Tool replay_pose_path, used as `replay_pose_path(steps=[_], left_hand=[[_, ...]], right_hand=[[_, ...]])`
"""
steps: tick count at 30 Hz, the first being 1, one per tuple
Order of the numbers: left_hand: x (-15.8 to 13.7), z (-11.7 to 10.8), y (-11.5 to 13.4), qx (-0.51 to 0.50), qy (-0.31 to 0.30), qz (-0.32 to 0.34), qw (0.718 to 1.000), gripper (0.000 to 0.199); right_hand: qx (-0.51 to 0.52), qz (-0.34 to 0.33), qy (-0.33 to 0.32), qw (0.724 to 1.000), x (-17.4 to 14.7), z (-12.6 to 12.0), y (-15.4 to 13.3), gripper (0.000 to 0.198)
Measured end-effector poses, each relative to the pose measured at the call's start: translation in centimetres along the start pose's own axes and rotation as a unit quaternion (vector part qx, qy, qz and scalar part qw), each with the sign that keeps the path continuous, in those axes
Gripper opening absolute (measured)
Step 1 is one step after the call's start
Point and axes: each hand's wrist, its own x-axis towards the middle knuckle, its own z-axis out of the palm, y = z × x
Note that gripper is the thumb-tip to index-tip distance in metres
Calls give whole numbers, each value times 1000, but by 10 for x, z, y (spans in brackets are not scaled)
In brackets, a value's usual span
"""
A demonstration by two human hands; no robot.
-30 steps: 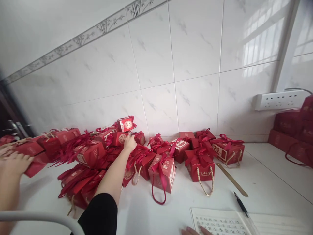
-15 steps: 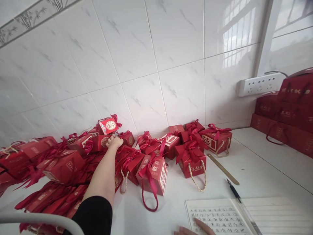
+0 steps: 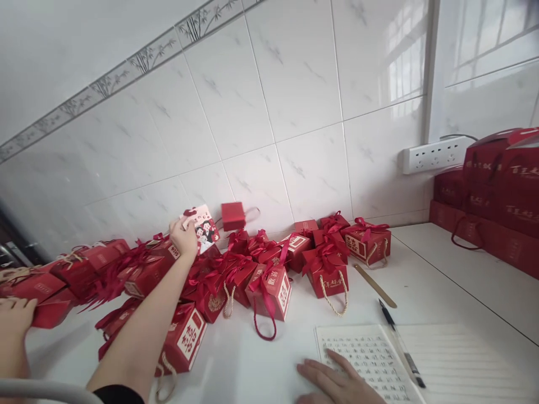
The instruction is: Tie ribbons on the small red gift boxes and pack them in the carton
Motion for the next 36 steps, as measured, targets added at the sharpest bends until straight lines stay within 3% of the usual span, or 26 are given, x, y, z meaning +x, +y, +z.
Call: replay_pose_path(steps=[3, 6, 10, 14, 15, 17, 19, 21, 24, 27, 32, 36], left_hand=[[10, -30, 36, -76, 17, 69, 995, 14], [-14, -60, 76, -243, 40, 148, 958, 2], [-108, -91, 120, -375, 43, 174, 910, 11], [-229, -93, 122, -449, -39, 125, 884, 21], [-254, -88, 116, -462, -76, 109, 877, 24], [-293, -76, 103, -467, -165, 104, 862, 24], [-315, -67, 93, -449, -228, 91, 859, 28], [-322, -66, 89, -439, -272, 52, 855, 34], [-314, -74, 92, -457, -341, 11, 821, 28], [-296, -82, 97, -482, -373, 31, 793, 30], [-261, -82, 108, -409, -426, 122, 798, 15], [-252, -80, 122, -367, -485, 103, 787, 12]], right_hand=[[147, 63, -73, 984, 2, -18, -8, 32], [305, 182, -73, 932, 2, -33, -18, 36], [425, 338, 83, 836, -5, -42, -18, 33], [396, 394, 347, 754, -20, -42, 0, 39], [364, 385, 392, 752, -24, -43, 5, 40], [294, 356, 416, 784, -29, -47, 13, 42], [227, 325, 383, 834, -29, -53, 16, 43], [182, 310, 345, 867, -26, -58, 14, 41], [169, 306, 312, 883, -18, -61, 10, 34], [183, 317, 310, 878, -15, -62, 8, 22], [212, 319, 309, 870, -14, -65, 10, 13], [206, 318, 309, 872, -14, -71, 8, 12]])
